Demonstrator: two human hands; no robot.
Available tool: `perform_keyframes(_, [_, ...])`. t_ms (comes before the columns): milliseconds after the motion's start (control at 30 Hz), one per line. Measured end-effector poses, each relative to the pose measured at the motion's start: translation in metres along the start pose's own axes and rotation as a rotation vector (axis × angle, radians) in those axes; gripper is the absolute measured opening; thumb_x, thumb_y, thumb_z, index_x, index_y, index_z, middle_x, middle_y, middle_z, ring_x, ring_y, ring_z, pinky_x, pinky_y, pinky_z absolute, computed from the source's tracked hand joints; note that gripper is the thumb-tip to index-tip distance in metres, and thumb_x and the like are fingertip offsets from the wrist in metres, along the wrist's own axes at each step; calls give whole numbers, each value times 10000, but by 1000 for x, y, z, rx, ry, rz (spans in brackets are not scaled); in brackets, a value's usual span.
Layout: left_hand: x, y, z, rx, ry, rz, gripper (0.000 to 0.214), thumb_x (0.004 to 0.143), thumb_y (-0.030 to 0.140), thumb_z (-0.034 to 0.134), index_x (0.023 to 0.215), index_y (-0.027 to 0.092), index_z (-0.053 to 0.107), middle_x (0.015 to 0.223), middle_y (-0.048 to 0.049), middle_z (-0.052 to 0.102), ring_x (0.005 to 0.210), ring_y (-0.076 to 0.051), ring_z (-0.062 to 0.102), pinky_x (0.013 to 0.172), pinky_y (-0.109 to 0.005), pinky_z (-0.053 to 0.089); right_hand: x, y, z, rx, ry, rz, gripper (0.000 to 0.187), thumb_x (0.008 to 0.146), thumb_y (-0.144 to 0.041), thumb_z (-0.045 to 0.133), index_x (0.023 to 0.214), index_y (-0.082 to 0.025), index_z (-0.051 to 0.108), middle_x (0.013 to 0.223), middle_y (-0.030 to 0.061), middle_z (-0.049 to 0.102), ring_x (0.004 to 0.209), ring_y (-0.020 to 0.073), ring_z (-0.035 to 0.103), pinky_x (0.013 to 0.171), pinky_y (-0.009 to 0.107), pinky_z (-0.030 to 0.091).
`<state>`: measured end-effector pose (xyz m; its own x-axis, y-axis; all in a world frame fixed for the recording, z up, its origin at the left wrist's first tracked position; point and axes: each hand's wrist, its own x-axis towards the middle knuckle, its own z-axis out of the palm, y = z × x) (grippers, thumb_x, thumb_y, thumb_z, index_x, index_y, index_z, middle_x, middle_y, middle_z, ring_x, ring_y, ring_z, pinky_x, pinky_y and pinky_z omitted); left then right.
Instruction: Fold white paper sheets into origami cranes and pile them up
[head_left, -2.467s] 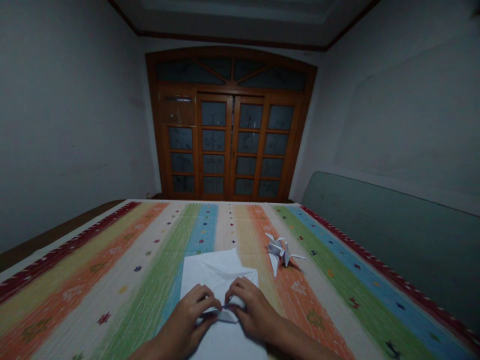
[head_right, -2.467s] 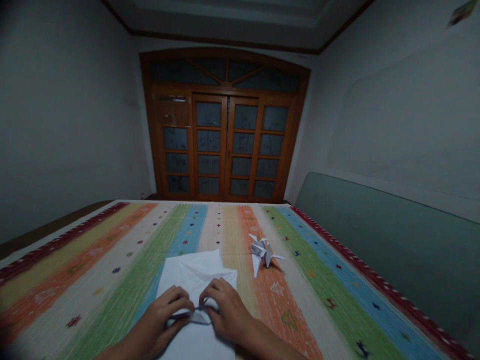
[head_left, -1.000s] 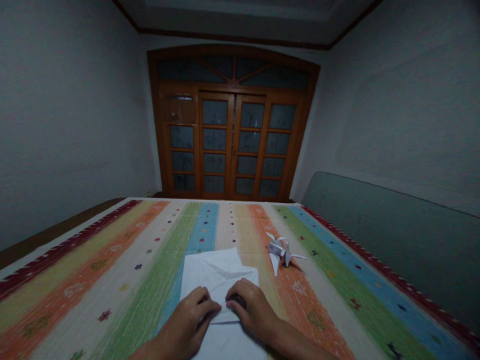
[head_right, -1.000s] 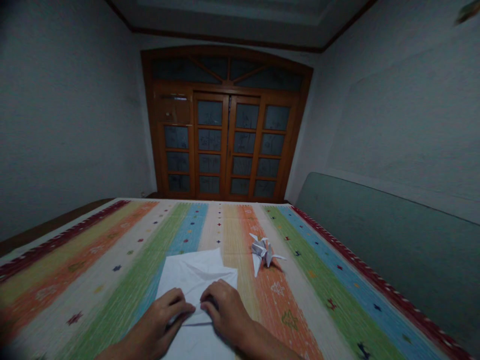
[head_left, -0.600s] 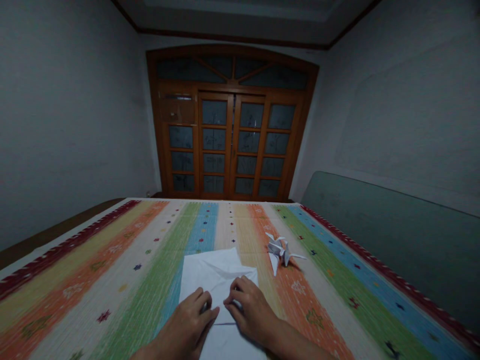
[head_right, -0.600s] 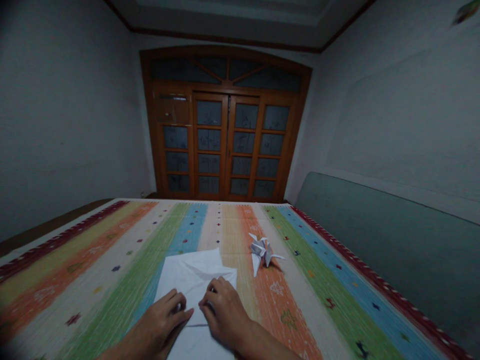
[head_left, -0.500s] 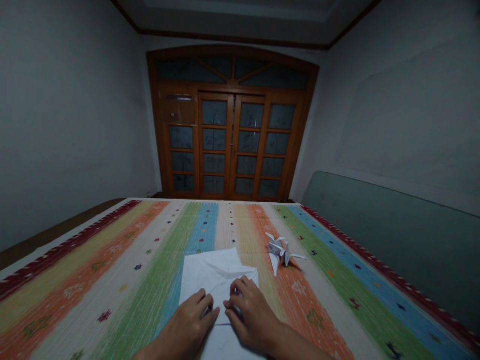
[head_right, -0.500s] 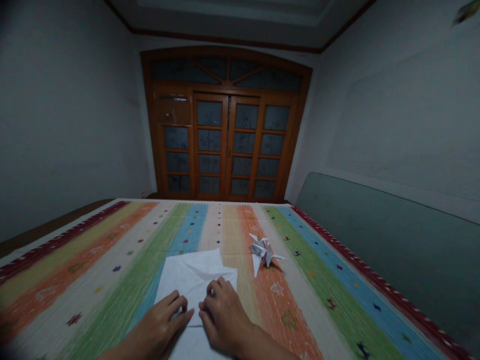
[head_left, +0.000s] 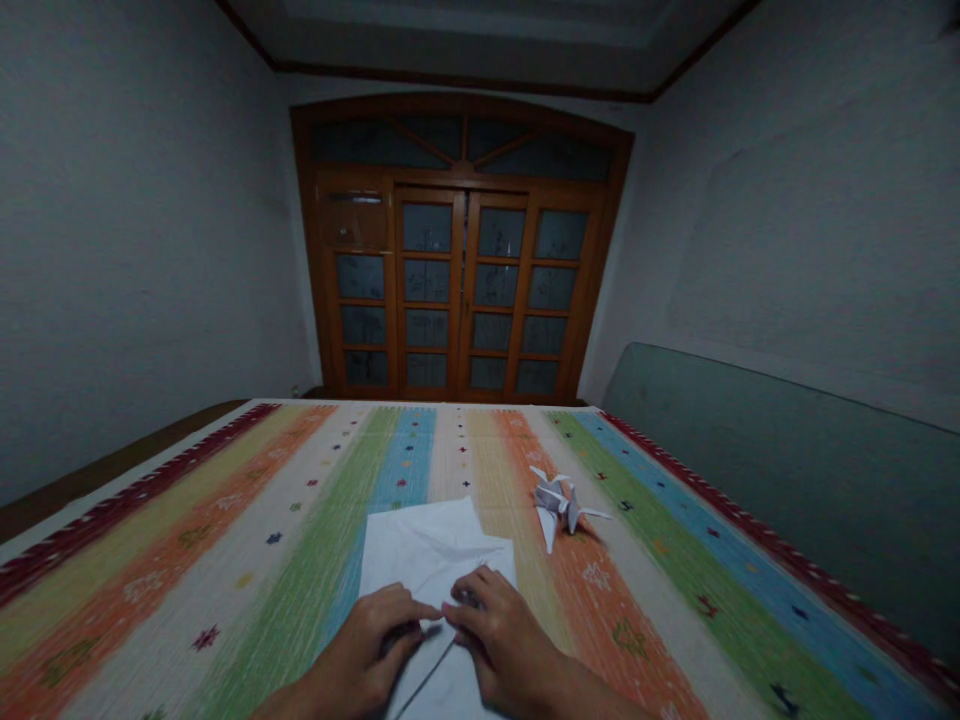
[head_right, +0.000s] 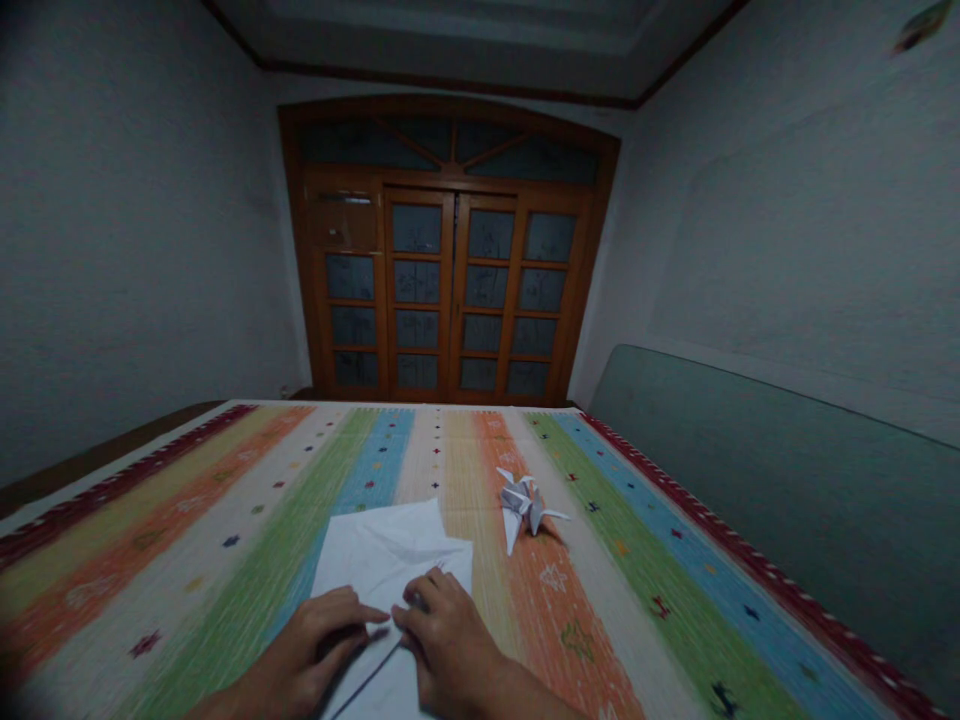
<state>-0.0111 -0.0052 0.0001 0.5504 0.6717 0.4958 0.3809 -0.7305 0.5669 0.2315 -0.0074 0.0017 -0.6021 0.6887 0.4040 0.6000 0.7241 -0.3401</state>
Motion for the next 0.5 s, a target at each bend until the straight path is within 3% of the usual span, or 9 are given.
perform_keyframes(233, [7,0,-1,-85,-90,-16,398,949,37,575,1209,297,726,977,-55,691,953,-240,629,835,-365,503,-2,0,3,8,56,-115,280,865,-82,613,1102,-192,713,1103,129,742,992,278,661,853,392,571])
perform_keyframes(500, [9,5,-3,-93,-93,-44,489,839,-10,620,1196,303,740,1126,-61,642,1069,-260,583,950,-425,491,-1,3,8,38,161,-139,161,873,-106,685,990,-189,759,1058,114,805,957,262,734,856,371,593])
